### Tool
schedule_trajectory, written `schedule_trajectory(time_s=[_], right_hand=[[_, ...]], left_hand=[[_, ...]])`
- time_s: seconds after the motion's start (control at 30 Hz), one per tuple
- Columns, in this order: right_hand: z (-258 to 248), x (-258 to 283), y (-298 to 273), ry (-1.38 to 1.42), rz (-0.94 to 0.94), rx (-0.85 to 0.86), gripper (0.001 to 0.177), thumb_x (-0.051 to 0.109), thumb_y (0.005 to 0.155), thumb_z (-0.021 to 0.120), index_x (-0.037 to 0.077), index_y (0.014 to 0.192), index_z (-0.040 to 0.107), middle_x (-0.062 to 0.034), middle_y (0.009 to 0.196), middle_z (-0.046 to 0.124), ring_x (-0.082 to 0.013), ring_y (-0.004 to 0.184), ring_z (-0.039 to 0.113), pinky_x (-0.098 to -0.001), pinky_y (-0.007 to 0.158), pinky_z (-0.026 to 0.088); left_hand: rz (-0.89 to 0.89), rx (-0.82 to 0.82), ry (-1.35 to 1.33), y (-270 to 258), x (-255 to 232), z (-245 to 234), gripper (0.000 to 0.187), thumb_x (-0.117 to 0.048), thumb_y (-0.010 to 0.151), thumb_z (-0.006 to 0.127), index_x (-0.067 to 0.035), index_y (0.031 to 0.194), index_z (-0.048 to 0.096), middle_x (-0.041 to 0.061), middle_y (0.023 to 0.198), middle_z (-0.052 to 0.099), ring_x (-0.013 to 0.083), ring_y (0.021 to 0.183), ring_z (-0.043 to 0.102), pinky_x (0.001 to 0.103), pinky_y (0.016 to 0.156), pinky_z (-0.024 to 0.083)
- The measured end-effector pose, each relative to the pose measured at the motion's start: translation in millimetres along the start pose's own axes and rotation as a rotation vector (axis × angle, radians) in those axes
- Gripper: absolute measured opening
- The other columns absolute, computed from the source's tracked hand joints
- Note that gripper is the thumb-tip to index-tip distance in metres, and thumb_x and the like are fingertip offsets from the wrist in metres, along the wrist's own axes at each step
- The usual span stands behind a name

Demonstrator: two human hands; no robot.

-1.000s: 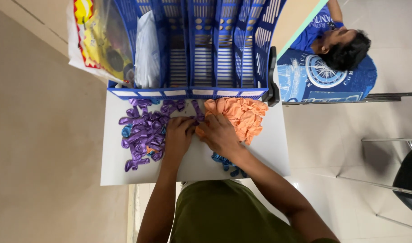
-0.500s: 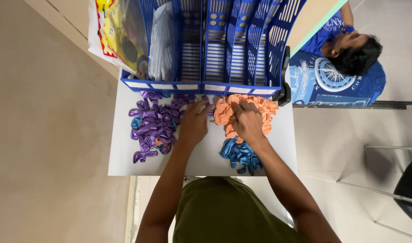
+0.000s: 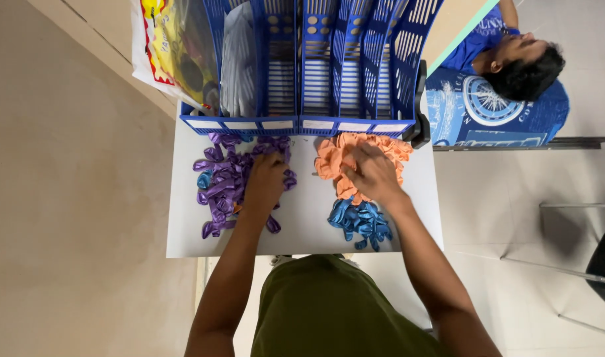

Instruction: Sorting colored balloons by color and then organizing and reviewing a stack of documents on a desk.

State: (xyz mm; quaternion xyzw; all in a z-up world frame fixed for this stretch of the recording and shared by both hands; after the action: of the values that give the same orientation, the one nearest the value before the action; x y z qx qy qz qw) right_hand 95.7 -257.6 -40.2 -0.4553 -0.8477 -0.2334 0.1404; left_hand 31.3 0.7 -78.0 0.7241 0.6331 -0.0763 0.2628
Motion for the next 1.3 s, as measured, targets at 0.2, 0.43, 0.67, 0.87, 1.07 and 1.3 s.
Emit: schedule_trajectory(time_s=[0.2, 0.43, 0.67, 0.87, 1.07, 1.3], right_hand=[[-30.9, 27.2, -3.9, 0.083, 0.081, 0.034, 0.039, 0.030, 0.088, 0.077, 0.004, 0.116, 0.070, -0.0129, 0.113, 0.064, -0.0326, 0.099, 0.064, -0.0461, 0.083, 0.053], [-33.5, 67.1, -6.0, 0.160, -0.043, -0.017, 0.027, 0.024, 0.090, 0.076, 0.005, 0.109, 0.073, -0.0111, 0.106, 0.069, -0.0328, 0.098, 0.066, -0.0442, 0.081, 0.054], [12.3, 105.1, 17.3, 0.218, -0.013, 0.160, 0.027, 0.026, 0.088, 0.076, 0.010, 0.109, 0.071, -0.0091, 0.100, 0.070, -0.0307, 0.084, 0.070, -0.0438, 0.072, 0.056], [57.2, 115.6, 32.4, 0.068, -0.086, 0.046, 0.037, 0.028, 0.082, 0.077, 0.009, 0.113, 0.069, -0.0161, 0.100, 0.067, -0.0392, 0.086, 0.067, -0.0493, 0.066, 0.054], [70.1, 133.2, 48.1, 0.144, -0.006, 0.119, 0.029, 0.024, 0.088, 0.073, 0.011, 0.113, 0.069, -0.0133, 0.107, 0.070, -0.0403, 0.086, 0.069, -0.0515, 0.071, 0.054], [81.3, 159.3, 59.8, 0.112, 0.108, 0.237, 0.023, 0.026, 0.083, 0.078, 0.012, 0.101, 0.075, -0.0124, 0.095, 0.076, -0.0367, 0.083, 0.071, -0.0489, 0.072, 0.055]], left_hand=[[0.095, -0.107, -0.042, -16.8, -20.7, -43.3, 0.023, 0.006, 0.079, 0.070, -0.002, 0.100, 0.076, 0.013, 0.116, 0.066, 0.0373, 0.110, 0.059, 0.043, 0.095, 0.052], [-0.044, -0.236, -0.095, -53.7, -3.7, -122.5, 0.023, 0.000, 0.082, 0.075, -0.004, 0.105, 0.075, 0.013, 0.116, 0.069, 0.0364, 0.109, 0.063, 0.044, 0.095, 0.053], [-0.252, -0.315, -0.014, -74.8, 63.6, -141.5, 0.031, 0.003, 0.083, 0.072, -0.003, 0.113, 0.074, 0.015, 0.120, 0.069, 0.0377, 0.109, 0.064, 0.044, 0.096, 0.052], [-0.229, -0.329, 0.024, -65.7, 107.1, -120.7, 0.034, 0.005, 0.084, 0.071, -0.003, 0.116, 0.075, 0.017, 0.116, 0.070, 0.0391, 0.104, 0.062, 0.047, 0.091, 0.053], [-0.307, -0.233, -0.114, -67.0, 130.6, -123.1, 0.025, 0.003, 0.085, 0.075, -0.004, 0.109, 0.076, 0.015, 0.103, 0.073, 0.0334, 0.092, 0.069, 0.043, 0.083, 0.056], [-0.302, -0.179, -0.194, -70.7, 118.5, -139.8, 0.047, 0.001, 0.075, 0.080, -0.001, 0.121, 0.069, 0.021, 0.101, 0.070, 0.0344, 0.088, 0.070, 0.041, 0.075, 0.057]])
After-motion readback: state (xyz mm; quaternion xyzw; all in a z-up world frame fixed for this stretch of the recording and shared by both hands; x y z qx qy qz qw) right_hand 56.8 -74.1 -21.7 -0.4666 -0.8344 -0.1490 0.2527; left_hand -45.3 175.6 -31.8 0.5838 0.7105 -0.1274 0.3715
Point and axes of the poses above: each hand's wrist, its own y-axis towards the middle knuckle, its own z-axis out of the palm, x = y × z, the point moved 3 cm from there along y, towards the middle knuckle
